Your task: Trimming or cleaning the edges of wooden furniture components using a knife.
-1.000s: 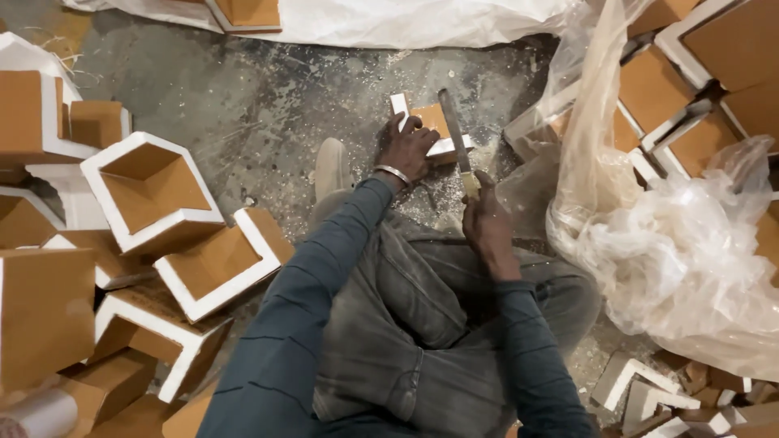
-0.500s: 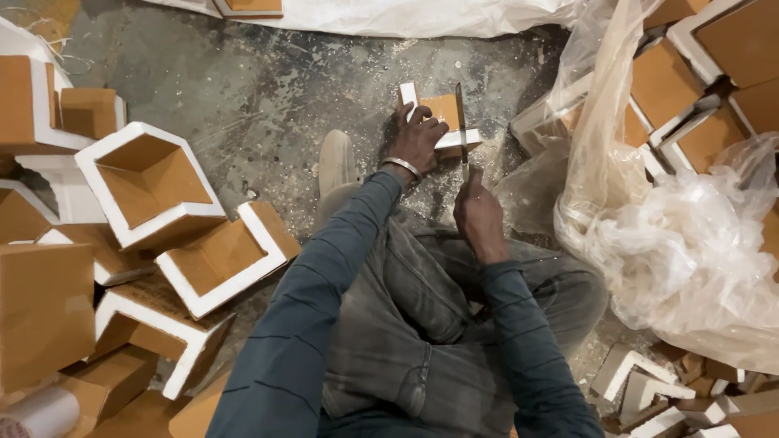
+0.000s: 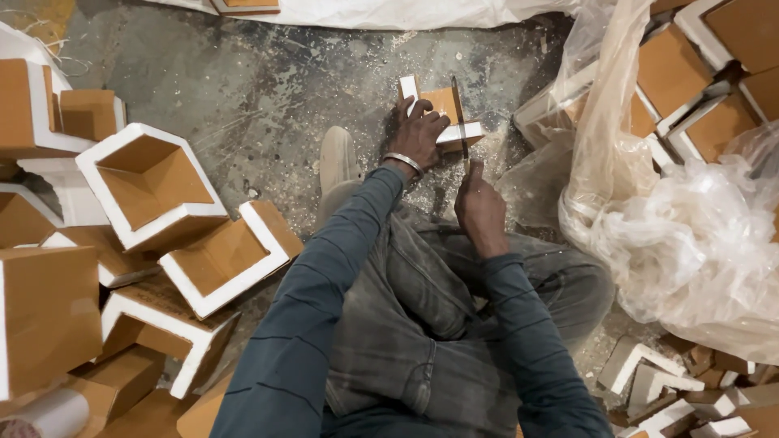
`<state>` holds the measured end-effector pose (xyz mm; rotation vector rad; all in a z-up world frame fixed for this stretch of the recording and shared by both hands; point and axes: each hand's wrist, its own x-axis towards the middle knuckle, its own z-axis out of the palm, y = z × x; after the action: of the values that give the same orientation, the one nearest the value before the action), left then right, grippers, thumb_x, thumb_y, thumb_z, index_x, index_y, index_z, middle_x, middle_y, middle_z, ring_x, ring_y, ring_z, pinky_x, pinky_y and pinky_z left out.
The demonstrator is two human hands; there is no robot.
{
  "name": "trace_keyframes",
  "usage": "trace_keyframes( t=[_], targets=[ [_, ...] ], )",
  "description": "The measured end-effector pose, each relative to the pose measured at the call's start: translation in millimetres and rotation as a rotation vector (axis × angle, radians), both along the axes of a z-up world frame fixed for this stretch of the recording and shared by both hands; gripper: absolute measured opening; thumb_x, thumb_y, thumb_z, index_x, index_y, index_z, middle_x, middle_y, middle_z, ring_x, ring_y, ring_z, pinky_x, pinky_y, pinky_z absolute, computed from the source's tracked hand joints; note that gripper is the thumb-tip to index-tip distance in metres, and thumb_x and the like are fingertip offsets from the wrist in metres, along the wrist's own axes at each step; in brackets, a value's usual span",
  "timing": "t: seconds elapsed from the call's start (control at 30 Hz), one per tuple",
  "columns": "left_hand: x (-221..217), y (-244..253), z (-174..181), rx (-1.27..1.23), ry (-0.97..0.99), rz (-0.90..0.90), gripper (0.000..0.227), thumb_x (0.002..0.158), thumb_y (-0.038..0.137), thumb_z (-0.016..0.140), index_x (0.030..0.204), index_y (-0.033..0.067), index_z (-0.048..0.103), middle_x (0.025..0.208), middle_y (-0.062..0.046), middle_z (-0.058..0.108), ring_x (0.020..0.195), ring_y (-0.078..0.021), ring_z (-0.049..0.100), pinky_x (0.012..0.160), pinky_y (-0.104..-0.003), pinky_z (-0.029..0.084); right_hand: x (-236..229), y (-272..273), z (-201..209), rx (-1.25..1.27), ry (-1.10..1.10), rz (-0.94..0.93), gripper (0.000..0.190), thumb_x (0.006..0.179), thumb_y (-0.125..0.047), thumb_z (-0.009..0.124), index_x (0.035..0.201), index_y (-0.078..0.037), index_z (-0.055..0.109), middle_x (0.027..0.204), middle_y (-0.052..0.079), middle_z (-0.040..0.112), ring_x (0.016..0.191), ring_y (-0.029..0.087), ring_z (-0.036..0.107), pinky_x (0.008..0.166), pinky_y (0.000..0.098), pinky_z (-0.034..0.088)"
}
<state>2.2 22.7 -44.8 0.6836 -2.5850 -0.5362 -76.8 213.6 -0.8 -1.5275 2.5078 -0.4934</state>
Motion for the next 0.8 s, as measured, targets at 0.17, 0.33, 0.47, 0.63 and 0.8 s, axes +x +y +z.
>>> trace_keyframes(
  t=[0.17,0.33,0.47,0.63,0.8],
  targets=[
    [-0.5,-2.1,1.4,-0.016,-0.001,-0.004,0.048,0.062,0.009,0.072,0.109,0.0129,0.071,0.107,-0.007,0.071,0.126,-0.0305,0.052,0.121,-0.053,0.015,-0.3,-3.5,0.5,0.040,0.012,0.020,0.049,0.101,-0.013,0.045,0.144,0.009,0.035,0.075,0.028,0.066,0.067,0.051,0.064,0.060,0.0633,0.047],
    [-4.7,-0.5,-7.0,-0.032,-0.015,0.028,0.036,0.078,0.006,0.067,0.111,0.0190,0.072,0.104,-0.005,0.073,0.126,-0.0275,0.054,0.123,-0.052,0.017,-4.5,-19.5,3.4,0.167,-0.042,-0.019,0.039,0.109,-0.018,0.039,0.136,0.009,0.038,0.081,0.031,0.068,0.074,0.053,0.064,0.068,0.0648,0.047],
    [-11.7,2.4,-6.6,-0.045,-0.113,0.059,0.023,0.088,0.009,0.064,0.108,0.0158,0.072,0.101,-0.008,0.073,0.123,-0.0273,0.055,0.121,-0.056,0.015,-7.8,-37.1,3.5,0.141,-0.042,-0.032,0.041,0.102,-0.017,0.040,0.134,0.008,0.041,0.085,0.032,0.068,0.078,0.054,0.065,0.069,0.0636,0.048],
    [-16.7,4.9,-4.3,-0.130,-0.199,0.079,0.017,0.086,0.008,0.060,0.099,0.0097,0.072,0.093,-0.008,0.074,0.123,-0.0263,0.056,0.120,-0.056,0.016,6.1,-14.0,32.1,0.212,-0.106,-0.080,0.038,0.102,-0.014,0.038,0.133,0.008,0.045,0.087,0.034,0.069,0.083,0.055,0.065,0.076,0.0645,0.048],
    [-16.0,4.1,-4.9,-0.064,-0.079,0.066,0.011,0.081,0.012,0.063,0.086,0.0112,0.074,0.087,-0.009,0.073,0.118,-0.0299,0.057,0.117,-0.057,0.017,4.8,16.7,-1.6,0.262,-0.162,-0.159,0.038,0.112,-0.021,0.034,0.117,0.007,0.058,0.089,0.036,0.067,0.085,0.058,0.063,0.082,0.0651,0.046]
  ],
)
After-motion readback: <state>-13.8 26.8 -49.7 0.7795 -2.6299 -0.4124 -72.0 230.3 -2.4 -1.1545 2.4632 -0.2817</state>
